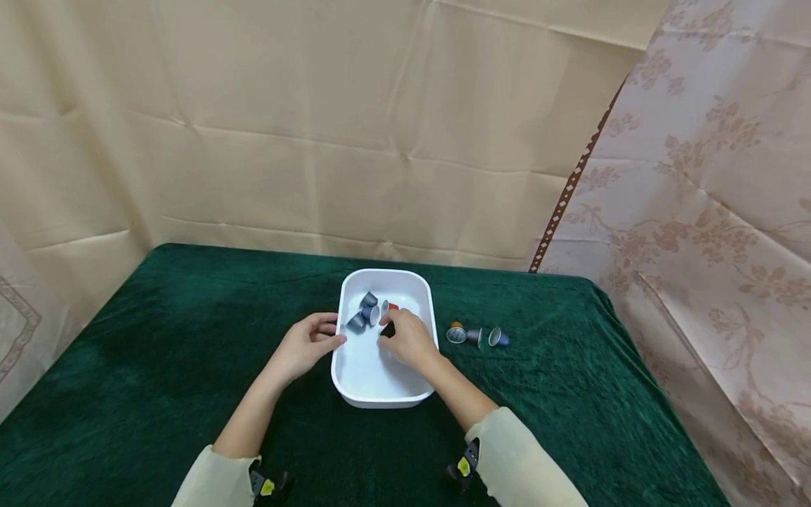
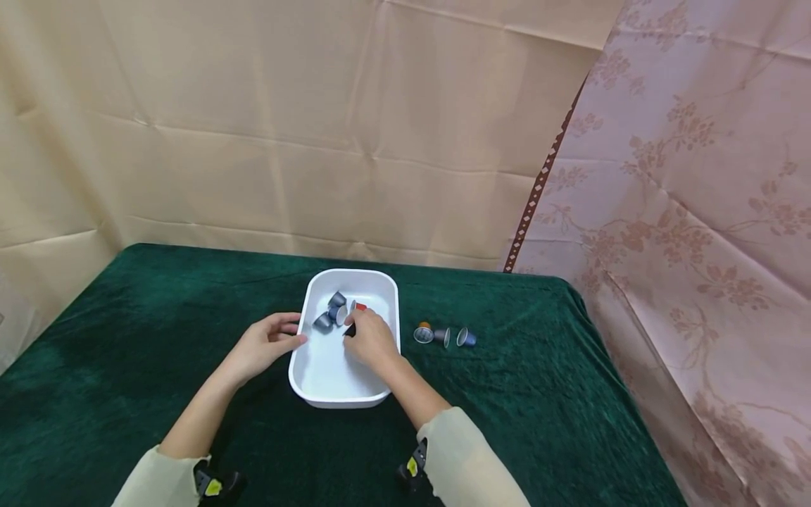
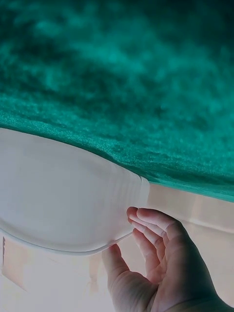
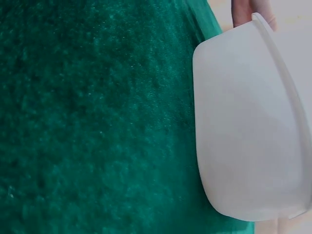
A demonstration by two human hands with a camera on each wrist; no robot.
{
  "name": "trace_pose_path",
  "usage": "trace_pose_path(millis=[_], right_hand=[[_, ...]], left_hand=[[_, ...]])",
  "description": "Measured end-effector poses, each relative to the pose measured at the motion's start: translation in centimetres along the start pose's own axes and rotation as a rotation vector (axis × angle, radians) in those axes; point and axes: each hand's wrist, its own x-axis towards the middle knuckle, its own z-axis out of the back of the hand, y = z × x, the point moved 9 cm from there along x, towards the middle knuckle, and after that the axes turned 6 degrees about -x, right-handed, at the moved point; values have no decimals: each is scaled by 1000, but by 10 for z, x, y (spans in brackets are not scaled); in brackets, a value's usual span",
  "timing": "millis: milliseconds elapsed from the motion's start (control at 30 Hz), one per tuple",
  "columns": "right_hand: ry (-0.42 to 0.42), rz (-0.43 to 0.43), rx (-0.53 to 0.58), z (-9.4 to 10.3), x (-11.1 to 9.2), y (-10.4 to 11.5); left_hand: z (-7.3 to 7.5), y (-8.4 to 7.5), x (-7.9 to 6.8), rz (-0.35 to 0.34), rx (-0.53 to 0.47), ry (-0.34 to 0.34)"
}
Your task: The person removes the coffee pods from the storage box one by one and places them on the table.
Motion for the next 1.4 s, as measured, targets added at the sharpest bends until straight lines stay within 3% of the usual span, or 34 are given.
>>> trace_pose_path(millis=[933,1400], right_hand=[[-72,38,58,27,-18,1],[-70,18,71,36,-24,-5]], left_hand=[[0,-1,1,1,15,-9],[1,0,2,6,14,-2]])
